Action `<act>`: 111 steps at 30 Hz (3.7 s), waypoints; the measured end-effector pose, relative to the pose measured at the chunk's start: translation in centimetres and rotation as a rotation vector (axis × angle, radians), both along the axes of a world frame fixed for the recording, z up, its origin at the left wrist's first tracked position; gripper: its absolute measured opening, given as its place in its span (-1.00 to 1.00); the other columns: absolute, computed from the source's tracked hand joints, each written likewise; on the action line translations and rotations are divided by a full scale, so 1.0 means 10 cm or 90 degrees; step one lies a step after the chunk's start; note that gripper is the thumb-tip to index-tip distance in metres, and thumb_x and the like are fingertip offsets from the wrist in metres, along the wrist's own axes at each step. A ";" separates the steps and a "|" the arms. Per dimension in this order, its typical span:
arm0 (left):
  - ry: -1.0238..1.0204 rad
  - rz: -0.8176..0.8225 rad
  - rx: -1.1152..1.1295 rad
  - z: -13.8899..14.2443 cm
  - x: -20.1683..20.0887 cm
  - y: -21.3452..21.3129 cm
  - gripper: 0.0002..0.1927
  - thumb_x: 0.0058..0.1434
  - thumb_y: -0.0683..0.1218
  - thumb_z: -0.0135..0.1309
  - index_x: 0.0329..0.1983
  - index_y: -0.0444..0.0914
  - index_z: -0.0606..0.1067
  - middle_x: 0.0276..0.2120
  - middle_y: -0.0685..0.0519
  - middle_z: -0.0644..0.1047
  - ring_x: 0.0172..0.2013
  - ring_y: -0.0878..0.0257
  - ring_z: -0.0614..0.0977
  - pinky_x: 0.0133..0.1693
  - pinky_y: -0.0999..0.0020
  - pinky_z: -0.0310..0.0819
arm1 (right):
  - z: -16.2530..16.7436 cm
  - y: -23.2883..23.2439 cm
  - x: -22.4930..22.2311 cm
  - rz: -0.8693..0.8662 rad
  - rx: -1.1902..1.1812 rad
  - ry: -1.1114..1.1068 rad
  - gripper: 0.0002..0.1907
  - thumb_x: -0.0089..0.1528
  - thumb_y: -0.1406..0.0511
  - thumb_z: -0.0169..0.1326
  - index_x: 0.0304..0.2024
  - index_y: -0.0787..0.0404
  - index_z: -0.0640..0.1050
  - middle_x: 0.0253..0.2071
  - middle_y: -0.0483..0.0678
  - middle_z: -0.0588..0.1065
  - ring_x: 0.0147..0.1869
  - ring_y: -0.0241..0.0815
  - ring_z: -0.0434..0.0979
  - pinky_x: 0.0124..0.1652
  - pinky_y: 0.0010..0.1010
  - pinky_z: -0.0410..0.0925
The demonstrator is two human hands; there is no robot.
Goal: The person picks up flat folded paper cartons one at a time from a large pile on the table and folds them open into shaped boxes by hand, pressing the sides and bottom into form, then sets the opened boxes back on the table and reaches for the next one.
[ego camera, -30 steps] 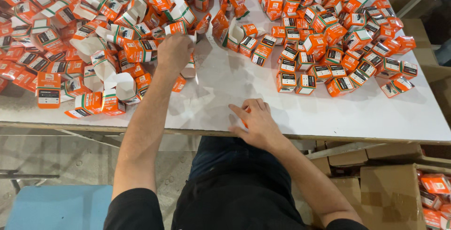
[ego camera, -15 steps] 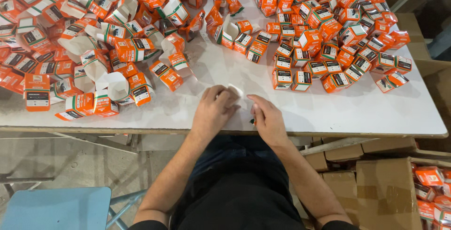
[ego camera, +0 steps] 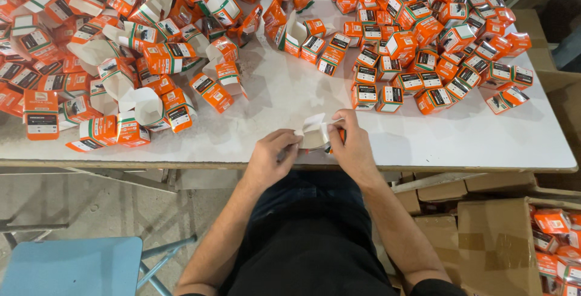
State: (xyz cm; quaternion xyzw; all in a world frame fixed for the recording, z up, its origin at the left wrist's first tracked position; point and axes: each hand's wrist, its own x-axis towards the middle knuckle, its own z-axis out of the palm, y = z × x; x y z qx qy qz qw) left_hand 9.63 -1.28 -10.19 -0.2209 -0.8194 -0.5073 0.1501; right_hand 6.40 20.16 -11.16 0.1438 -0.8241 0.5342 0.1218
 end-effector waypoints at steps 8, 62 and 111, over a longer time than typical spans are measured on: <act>0.127 0.078 -0.159 -0.05 -0.07 0.18 -0.49 0.05 -0.11 0.38 0.01 -0.31 0.42 0.11 -0.19 0.55 0.05 -0.14 0.60 -0.03 0.08 0.61 | -0.01 -0.07 0.20 -0.074 0.249 0.303 -0.66 0.36 0.23 0.10 0.04 0.26 0.30 -0.17 0.18 0.46 -0.15 0.20 0.48 -0.19 0.00 0.31; 0.191 0.070 -0.096 -0.05 -0.02 0.23 -0.66 0.08 -0.29 0.27 -0.10 -0.33 0.43 0.25 -0.21 0.41 0.18 -0.22 0.52 0.07 0.11 0.56 | -0.05 -0.06 0.22 0.010 0.005 0.060 -0.44 0.22 0.30 0.28 0.21 0.31 0.40 0.07 0.14 0.50 0.13 0.06 0.53 0.10 -0.20 0.41; 0.409 0.354 -0.422 1.00 -1.92 -0.40 -0.36 -0.07 -0.03 0.37 0.10 -0.34 0.52 -0.16 -0.15 0.54 -0.15 -0.14 0.52 -0.17 -0.04 0.32 | 0.12 0.79 -0.38 -0.203 0.001 0.273 -0.69 0.38 0.48 0.15 0.18 0.32 0.49 0.24 0.18 0.41 0.15 -0.03 0.58 0.05 -0.29 0.50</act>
